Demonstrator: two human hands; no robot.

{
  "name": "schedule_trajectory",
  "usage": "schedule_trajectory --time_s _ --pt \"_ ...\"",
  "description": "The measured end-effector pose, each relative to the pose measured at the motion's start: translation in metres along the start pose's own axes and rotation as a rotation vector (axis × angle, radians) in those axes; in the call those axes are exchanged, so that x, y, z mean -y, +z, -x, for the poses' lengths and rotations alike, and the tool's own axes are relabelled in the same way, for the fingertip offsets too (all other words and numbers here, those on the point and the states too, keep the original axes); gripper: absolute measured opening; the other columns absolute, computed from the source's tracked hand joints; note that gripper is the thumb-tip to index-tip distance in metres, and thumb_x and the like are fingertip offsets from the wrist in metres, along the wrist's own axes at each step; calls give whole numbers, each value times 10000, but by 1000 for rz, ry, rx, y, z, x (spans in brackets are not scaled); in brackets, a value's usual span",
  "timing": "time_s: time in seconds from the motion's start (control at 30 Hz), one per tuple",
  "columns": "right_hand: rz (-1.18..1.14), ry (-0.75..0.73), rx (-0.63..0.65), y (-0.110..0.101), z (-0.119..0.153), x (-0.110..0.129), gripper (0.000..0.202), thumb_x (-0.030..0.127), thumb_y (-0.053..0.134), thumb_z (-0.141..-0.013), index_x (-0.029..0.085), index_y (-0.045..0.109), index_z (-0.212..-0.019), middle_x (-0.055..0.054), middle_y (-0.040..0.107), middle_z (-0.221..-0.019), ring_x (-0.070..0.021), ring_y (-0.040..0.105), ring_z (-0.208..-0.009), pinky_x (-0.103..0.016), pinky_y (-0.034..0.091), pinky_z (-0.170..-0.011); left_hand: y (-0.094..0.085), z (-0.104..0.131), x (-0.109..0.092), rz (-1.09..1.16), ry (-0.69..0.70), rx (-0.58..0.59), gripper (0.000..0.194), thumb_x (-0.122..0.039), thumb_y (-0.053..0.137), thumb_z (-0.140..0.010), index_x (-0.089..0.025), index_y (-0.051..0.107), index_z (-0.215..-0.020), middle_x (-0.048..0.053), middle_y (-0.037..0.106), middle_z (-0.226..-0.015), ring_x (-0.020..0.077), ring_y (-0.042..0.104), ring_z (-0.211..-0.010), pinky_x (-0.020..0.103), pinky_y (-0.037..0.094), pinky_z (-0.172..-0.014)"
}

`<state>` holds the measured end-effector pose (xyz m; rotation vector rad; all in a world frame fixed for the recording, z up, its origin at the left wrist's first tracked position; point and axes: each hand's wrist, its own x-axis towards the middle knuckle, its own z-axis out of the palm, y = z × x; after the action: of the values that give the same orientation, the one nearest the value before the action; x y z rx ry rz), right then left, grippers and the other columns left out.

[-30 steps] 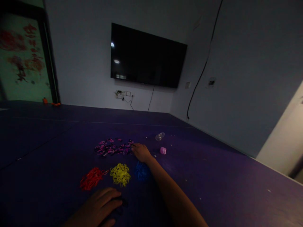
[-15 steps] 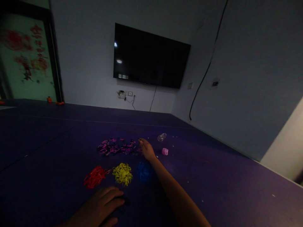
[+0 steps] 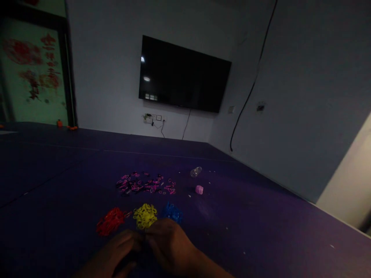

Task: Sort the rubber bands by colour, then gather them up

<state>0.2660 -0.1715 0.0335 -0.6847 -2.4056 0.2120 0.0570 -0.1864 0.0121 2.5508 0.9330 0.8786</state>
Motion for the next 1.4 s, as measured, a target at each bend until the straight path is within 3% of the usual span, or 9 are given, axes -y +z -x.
schedule_trajectory --time_s 0.2,0.53,0.7,0.8,0.93,1.03,1.13,1.23,1.4 --pt "100 -125 105 3 -2 4 281 236 337 -910 204 607 -980 -74 661 -890 -163 601 -809 -319 476 -757 8 2 6 -3 -25 -35 342 -66 494 -684 -232 526 -981 42 614 -1037 214 565 -966 349 481 -848" --pt "113 -140 138 1 -2 3 315 279 301 -920 203 605 -886 -81 656 -845 -169 601 -798 -317 473 -733 3 1 -2 14 -33 -8 285 -57 478 -698 -214 508 -934 35 594 -972 193 557 -930 326 474 -832" --pt "116 -155 105 -2 -1 3 340 315 276 -929 206 596 -895 -85 659 -881 -172 605 -873 -327 475 -783 4 3 0 13 -22 -10 314 -63 478 -710 -210 514 -985 41 590 -1021 196 551 -962 329 464 -858" --pt "146 -150 10 -3 4 -3 311 307 294 -927 203 586 -957 -92 663 -945 -180 600 -936 -338 469 -818 6 3 2 20 -17 -23 371 -63 492 -701 -223 507 -1036 42 583 -1057 206 543 -989 340 456 -870" --pt "125 -63 -251 -4 10 -27 284 269 321 -925 184 592 -929 -92 674 -924 -173 620 -864 -309 480 -764 6 4 3 41 -14 -41 329 -60 501 -718 -228 513 -1001 33 577 -1031 194 545 -955 318 455 -844" --pt "137 223 -490 -6 8 -57 352 308 320 -933 177 604 -771 -61 655 -727 -155 612 -688 -265 466 -646 6 3 3 54 5 -60 253 -71 487 -756 -221 513 -957 28 568 -989 180 540 -909 297 452 -800" --pt "212 472 -566 -9 0 -89 464 398 282 -937 179 605 -686 -48 631 -650 -151 587 -612 -250 432 -588 6 2 3 37 16 -51 183 -75 494 -761 -210 504 -885 18 566 -922 175 529 -855 287 437 -754" --pt "363 524 -497 -12 -15 -118 514 431 234 -940 170 607 -702 -62 634 -679 -157 589 -655 -246 405 -614 6 0 5 -17 24 -11 147 -75 526 -741 -199 490 -811 14 564 -868 175 516 -817 277 416 -709" --pt "615 582 -227 -11 -48 -148 451 351 240 -954 163 598 -753 -79 646 -784 -155 592 -728 -236 354 -624 6 0 8 -100 34 73 127 -100 574 -737 -190 488 -762 6 559 -817 166 502 -783 252 392 -665"
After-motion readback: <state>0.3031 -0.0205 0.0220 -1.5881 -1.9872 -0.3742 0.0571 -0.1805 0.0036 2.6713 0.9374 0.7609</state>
